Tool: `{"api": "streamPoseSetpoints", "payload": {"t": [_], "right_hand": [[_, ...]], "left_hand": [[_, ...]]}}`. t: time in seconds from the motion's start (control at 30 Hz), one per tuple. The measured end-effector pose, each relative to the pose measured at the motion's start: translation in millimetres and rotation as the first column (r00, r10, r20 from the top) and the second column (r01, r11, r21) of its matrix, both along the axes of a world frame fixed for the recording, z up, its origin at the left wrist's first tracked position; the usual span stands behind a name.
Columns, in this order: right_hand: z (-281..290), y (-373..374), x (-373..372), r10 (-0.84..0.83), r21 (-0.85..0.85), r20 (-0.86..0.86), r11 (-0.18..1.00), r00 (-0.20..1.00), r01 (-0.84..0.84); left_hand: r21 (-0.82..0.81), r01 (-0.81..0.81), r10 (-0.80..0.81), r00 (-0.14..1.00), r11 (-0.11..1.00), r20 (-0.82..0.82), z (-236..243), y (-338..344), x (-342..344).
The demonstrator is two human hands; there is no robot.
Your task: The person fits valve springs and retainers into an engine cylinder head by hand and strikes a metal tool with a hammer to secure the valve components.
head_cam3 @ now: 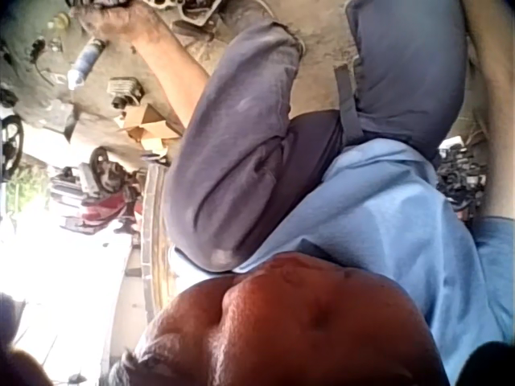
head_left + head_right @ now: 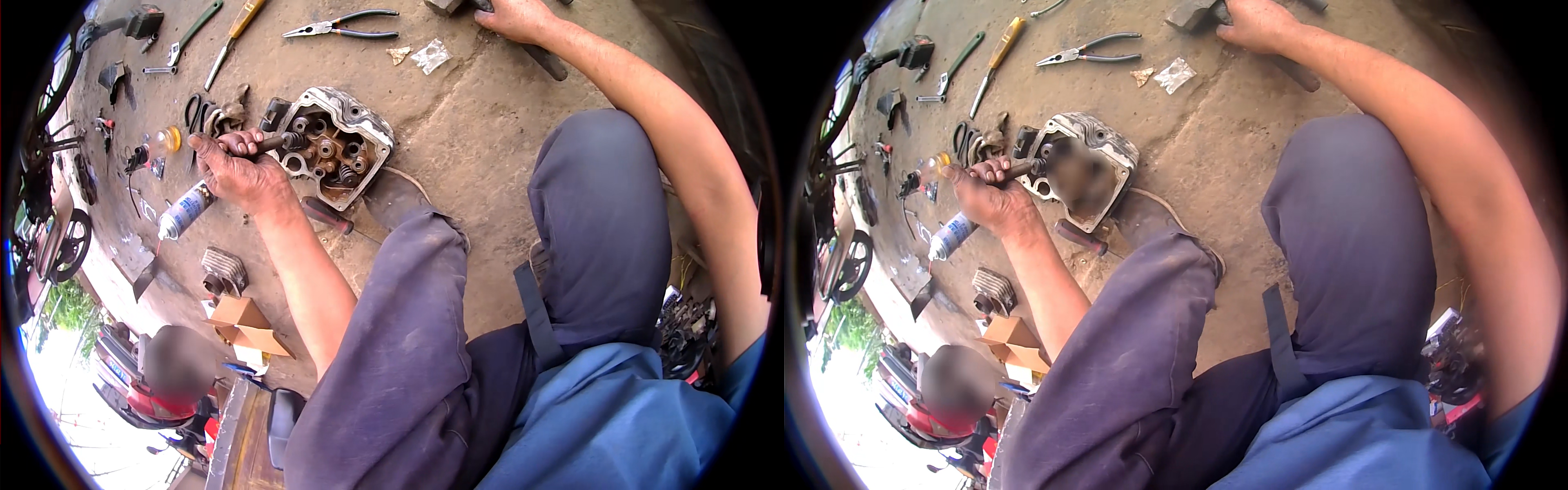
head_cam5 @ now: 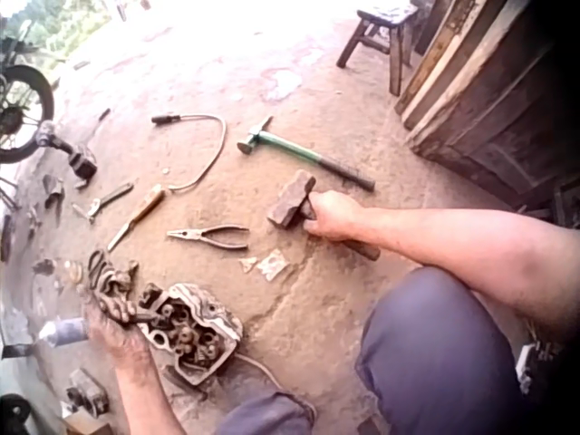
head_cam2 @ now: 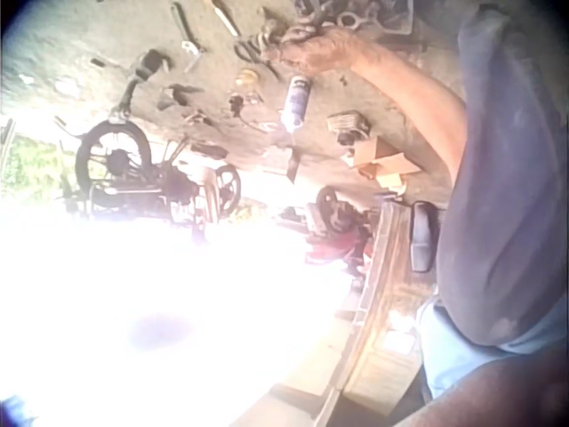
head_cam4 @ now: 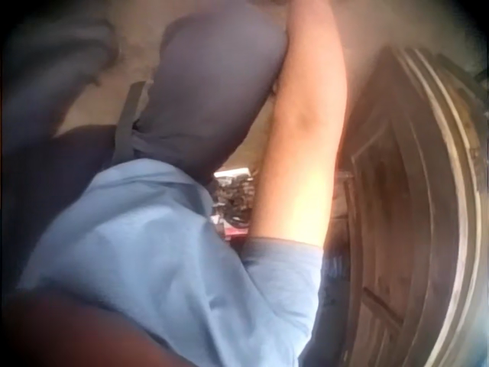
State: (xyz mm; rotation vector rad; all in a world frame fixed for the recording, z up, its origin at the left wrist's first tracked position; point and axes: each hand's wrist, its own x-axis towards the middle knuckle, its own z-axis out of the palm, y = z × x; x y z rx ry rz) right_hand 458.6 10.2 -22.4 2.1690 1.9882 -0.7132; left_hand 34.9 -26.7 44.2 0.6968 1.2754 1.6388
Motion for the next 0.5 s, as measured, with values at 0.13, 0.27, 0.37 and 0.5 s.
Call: {"api": "streamPoseSetpoints", "payload": {"t": [0.13,0.27,0.37,0.5], "right_hand": [[2.0,1.2,-2.8,0.015,-0.004,-0.011,1.0,1.0,-0.015],[0.5,0.9,-2.3,0.022,0.005,-0.019,1.0,1.0,-0.022],[2.4,-0.7,-0.7,0.009,0.009,-0.012,1.0,1.0,-0.009],[0.9,2.4,-0.9,0.011,0.006,-0.04,1.0,0.999,-0.011]], "left_hand": [[-0.053,-0.036,0.039,0.998,0.998,0.051,1.2,2.9,-3.4],[-0.074,-0.029,0.032,0.999,0.997,0.043,-0.1,6.5,-1.6],[-0.082,-0.02,0.024,0.999,0.996,0.041,-4.0,7.3,1.4],[-0.075,0.011,-0.009,1.0,0.997,0.021,-2.1,9.9,1.0]]}}
